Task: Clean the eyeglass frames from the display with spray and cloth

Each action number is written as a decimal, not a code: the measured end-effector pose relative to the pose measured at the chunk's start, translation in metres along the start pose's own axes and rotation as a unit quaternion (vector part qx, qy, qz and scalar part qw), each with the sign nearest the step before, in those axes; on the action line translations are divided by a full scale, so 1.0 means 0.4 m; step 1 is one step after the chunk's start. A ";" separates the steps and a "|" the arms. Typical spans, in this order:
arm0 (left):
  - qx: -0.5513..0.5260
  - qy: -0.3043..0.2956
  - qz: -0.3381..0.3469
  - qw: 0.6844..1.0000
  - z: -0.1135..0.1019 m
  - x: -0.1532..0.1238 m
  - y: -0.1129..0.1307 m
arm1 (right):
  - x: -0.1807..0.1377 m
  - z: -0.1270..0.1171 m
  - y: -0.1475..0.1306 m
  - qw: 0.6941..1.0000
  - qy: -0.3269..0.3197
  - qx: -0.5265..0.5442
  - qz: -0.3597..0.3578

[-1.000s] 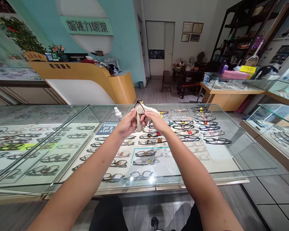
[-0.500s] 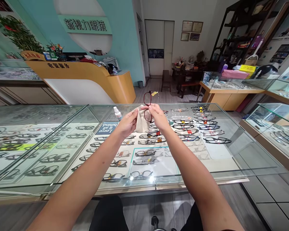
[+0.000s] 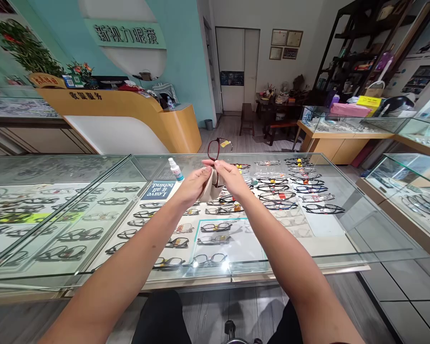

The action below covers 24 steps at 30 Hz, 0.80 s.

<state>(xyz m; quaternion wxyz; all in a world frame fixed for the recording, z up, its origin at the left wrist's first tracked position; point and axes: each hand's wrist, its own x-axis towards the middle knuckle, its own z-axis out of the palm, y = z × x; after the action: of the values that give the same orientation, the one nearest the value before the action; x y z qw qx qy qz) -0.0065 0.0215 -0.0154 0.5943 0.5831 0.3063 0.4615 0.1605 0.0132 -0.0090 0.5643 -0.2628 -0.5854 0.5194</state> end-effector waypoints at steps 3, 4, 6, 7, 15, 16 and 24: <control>0.009 -0.016 0.002 1.000 0.000 0.000 0.000 | -0.003 0.005 -0.002 0.999 -0.013 0.031 0.019; 0.008 -0.024 0.000 1.000 0.000 0.000 0.001 | -0.003 0.006 -0.003 0.999 -0.012 0.042 0.022; 0.002 -0.040 -0.010 0.999 0.001 -0.002 0.005 | -0.004 0.008 -0.005 0.998 -0.010 0.062 0.026; -0.002 -0.045 -0.015 0.999 0.001 -0.003 0.008 | -0.004 0.008 -0.007 0.997 -0.011 0.071 0.027; 0.011 -0.046 0.015 0.999 0.013 -0.011 0.015 | -0.005 0.019 -0.018 0.995 0.011 0.089 0.040; 0.019 -0.041 0.022 0.999 0.017 -0.013 0.014 | -0.005 0.021 -0.017 0.995 0.017 0.088 0.041; 0.031 0.001 0.060 0.998 0.047 -0.018 -0.004 | -0.004 0.028 -0.006 0.994 0.027 0.098 0.043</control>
<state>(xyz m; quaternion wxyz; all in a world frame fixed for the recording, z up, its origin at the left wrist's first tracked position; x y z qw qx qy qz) 0.0078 0.0076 -0.0158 0.5471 0.6183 0.2854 0.4867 0.1509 0.0077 -0.0056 0.5800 -0.2454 -0.5041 0.5910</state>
